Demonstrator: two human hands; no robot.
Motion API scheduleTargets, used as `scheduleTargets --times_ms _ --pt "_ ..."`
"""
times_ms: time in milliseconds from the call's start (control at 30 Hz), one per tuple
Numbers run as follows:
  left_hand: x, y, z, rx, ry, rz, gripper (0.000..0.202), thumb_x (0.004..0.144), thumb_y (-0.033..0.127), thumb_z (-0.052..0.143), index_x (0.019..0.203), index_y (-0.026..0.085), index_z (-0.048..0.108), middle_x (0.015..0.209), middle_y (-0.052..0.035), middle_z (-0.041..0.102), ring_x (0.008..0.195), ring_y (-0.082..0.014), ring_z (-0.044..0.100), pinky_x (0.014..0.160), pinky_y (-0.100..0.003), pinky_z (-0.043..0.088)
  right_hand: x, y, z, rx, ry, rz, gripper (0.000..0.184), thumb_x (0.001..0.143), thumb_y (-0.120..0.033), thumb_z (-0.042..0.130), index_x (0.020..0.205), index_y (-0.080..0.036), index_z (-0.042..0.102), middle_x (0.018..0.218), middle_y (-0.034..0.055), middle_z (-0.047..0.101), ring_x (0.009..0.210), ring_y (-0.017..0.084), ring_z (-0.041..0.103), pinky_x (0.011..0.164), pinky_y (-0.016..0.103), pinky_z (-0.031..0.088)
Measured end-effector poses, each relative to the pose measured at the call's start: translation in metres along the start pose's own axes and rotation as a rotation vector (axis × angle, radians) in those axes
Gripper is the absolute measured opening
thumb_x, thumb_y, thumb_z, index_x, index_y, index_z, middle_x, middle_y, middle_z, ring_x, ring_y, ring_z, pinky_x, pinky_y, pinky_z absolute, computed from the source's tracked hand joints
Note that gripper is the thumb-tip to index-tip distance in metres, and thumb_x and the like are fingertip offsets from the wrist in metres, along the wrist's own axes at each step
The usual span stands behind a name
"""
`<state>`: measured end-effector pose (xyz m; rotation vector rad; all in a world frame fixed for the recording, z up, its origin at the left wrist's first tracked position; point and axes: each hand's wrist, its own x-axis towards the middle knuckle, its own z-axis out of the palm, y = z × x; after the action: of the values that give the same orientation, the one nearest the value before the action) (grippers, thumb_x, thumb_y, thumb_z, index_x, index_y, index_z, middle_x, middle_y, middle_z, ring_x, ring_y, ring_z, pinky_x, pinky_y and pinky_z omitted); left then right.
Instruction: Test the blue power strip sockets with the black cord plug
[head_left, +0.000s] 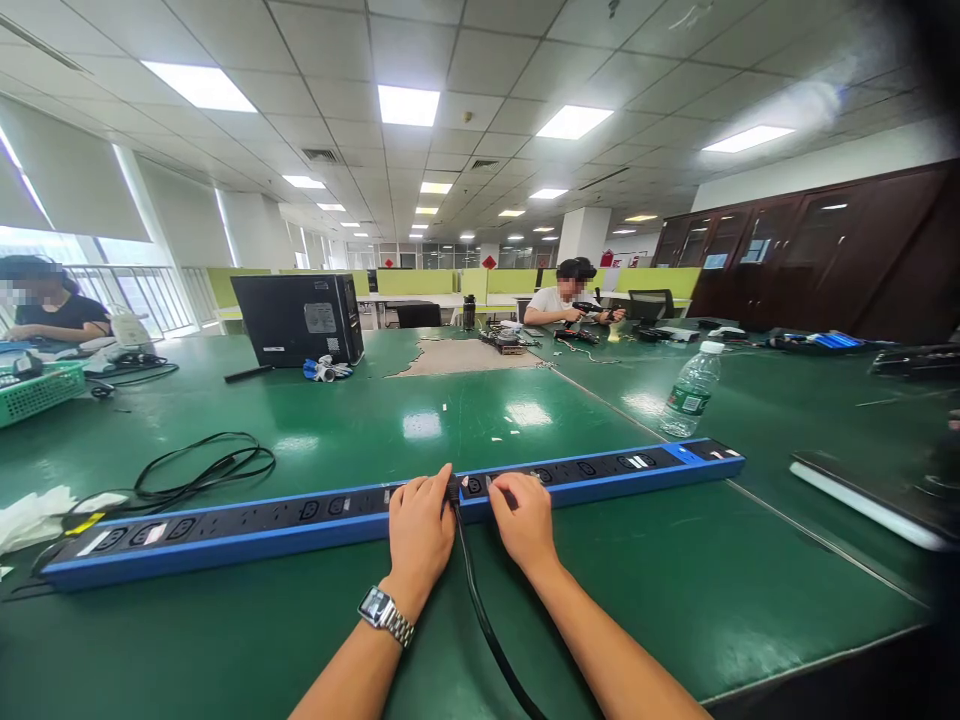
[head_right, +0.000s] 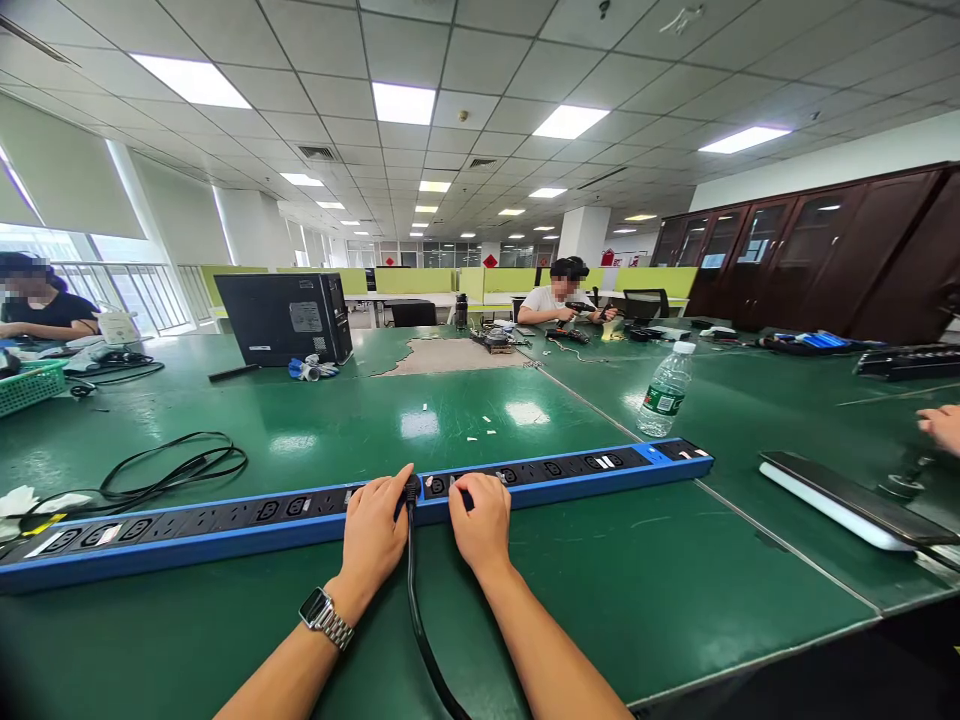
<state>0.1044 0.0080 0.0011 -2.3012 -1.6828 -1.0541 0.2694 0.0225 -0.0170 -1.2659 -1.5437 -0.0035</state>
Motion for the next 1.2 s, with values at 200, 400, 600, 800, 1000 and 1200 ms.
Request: scheduleTargets --times_ms 200,400,600,800,1000,1200 --pt "0.0014 -0.0006 0.0020 -0.028 0.018 -0.034 0.040 0.090 0.015 0.045 0.128 0.022 0.055 0.113 -0.0066 0.069 0.110 -0.0227 0.057 0.098 -0.043 0.039 0.0003 -0.0008 -0.0008 -0.004 0.004 0.004 0.022 0.087 -0.029 0.050 0.071 -0.021 0.063 0.080 0.0037 0.069 0.082 0.021 0.058 0.080 0.035 0.038" --pt "0.0013 -0.0013 0.0030 -0.039 0.043 -0.022 0.039 0.090 0.014 0.045 0.125 0.024 0.056 0.111 -0.0057 0.069 0.107 -0.0212 0.058 0.097 -0.041 0.039 0.0011 0.0011 -0.0007 0.006 0.004 -0.019 0.022 0.087 -0.029 0.050 0.071 -0.021 0.062 0.078 0.0041 0.069 0.080 0.020 0.058 0.078 0.034 0.039" --pt "0.0019 -0.0009 0.0012 -0.048 0.018 -0.030 0.038 0.090 0.014 0.044 0.125 0.023 0.057 0.112 -0.0063 0.069 0.108 -0.0216 0.058 0.097 -0.042 0.039 0.0013 0.0019 -0.0003 0.009 -0.002 -0.012 0.021 0.087 -0.028 0.051 0.071 -0.021 0.062 0.079 0.0039 0.069 0.081 0.020 0.058 0.079 0.034 0.039" --pt "0.0013 -0.0018 0.0020 -0.069 0.031 -0.017 0.039 0.090 0.014 0.044 0.126 0.024 0.057 0.113 -0.0069 0.069 0.108 -0.0214 0.058 0.097 -0.043 0.040 0.0012 0.0009 -0.0012 -0.006 0.000 -0.021 0.021 0.087 -0.027 0.051 0.070 -0.021 0.063 0.078 0.0031 0.069 0.080 0.020 0.058 0.078 0.033 0.039" --pt "0.0021 -0.0023 0.0027 -0.065 0.042 -0.023 0.038 0.090 0.014 0.044 0.125 0.024 0.057 0.111 -0.0061 0.069 0.107 -0.0212 0.058 0.096 -0.042 0.040 0.0012 0.0002 -0.0014 0.000 0.002 -0.007 0.021 0.087 -0.027 0.050 0.071 -0.022 0.062 0.078 0.0034 0.069 0.081 0.020 0.057 0.079 0.034 0.039" --pt "0.0021 -0.0020 0.0028 -0.058 0.044 -0.028 0.037 0.091 0.014 0.044 0.124 0.024 0.058 0.111 -0.0057 0.069 0.107 -0.0207 0.059 0.096 -0.041 0.040 0.0011 0.0001 -0.0012 0.003 0.000 -0.001 0.020 0.087 -0.027 0.051 0.070 -0.021 0.062 0.078 0.0036 0.069 0.080 0.021 0.057 0.079 0.034 0.038"
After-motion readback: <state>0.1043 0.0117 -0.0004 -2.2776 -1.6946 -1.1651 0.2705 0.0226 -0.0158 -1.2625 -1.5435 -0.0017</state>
